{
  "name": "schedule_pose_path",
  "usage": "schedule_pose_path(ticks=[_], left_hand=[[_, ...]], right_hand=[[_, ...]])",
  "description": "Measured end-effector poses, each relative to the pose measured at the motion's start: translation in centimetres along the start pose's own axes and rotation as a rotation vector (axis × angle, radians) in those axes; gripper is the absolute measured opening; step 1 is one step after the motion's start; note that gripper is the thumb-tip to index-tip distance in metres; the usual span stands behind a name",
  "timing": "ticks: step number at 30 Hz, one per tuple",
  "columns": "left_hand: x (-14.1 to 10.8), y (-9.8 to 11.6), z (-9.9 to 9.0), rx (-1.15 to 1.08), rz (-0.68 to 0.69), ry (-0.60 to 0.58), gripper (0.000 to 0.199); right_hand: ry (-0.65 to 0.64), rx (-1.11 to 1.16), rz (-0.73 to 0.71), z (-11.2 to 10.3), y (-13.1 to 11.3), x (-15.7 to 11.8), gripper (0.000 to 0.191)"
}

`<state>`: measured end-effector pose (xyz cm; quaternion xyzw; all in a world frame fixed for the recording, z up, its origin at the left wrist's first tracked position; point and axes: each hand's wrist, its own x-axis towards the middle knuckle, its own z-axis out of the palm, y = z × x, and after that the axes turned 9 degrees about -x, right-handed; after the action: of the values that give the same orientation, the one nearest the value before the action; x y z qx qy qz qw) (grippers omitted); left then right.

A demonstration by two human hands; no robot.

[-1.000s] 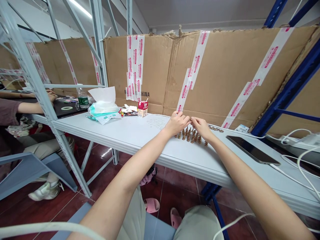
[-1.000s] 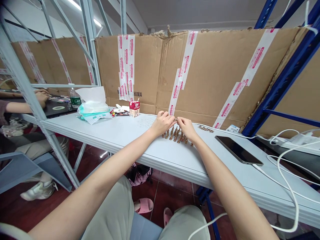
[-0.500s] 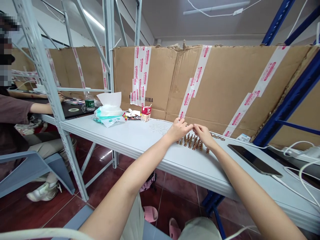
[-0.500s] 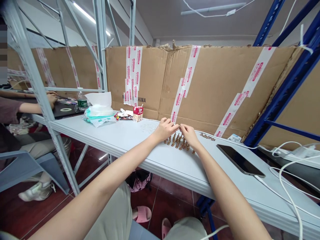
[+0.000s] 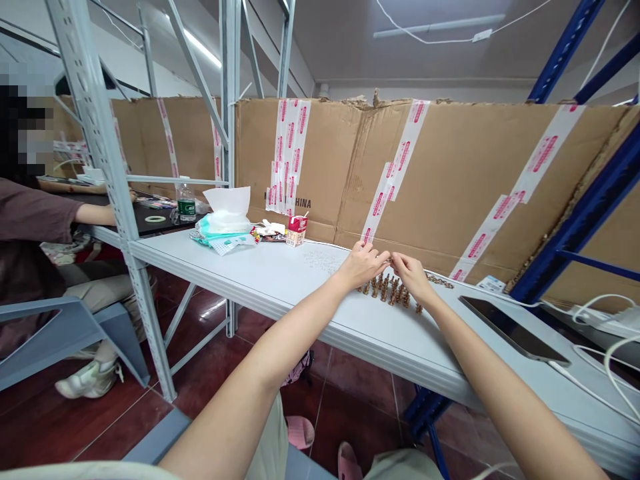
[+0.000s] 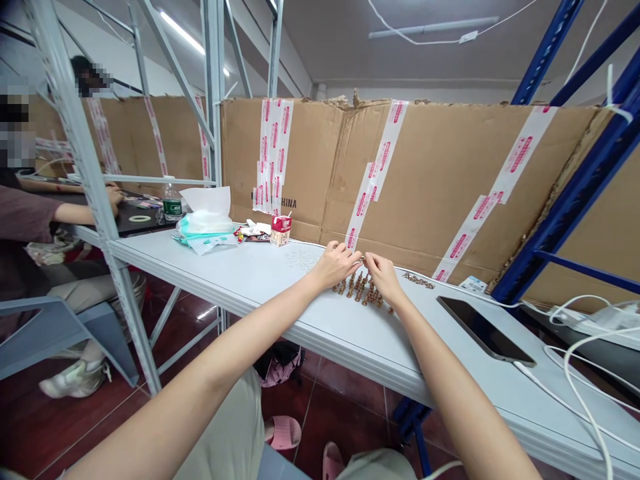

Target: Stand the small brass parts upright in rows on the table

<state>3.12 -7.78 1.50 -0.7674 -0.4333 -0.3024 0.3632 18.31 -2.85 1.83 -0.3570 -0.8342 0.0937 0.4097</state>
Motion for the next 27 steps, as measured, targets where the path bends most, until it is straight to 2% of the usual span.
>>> schedule_pose_path(ticks=[7,14,18,27], left_hand=[[-0.06,-0.09,0.40,-0.033,0.042,0.003,0.029],[-0.02,-0.18,0.35,-0.020,-0.002,0.025,0.032],[0.04,-0.09,0.10,-0.003,0.038,-0.017,0.028],[-0.03,-0.31,0.77,-0.050,0.012,-0.010,0.029]], right_hand=[[-0.019,-0.067,0.000,0.00,-0.27,-0.05,0.044],[-0.028,-0.049,0.006,0.13,-0.32,-0.07,0.045],[-0.019,-0.061,-0.003,0.10,-0.38,-0.05,0.045],[-0.016,-0.069,0.012,0.23,-0.01,0.04,0.045]])
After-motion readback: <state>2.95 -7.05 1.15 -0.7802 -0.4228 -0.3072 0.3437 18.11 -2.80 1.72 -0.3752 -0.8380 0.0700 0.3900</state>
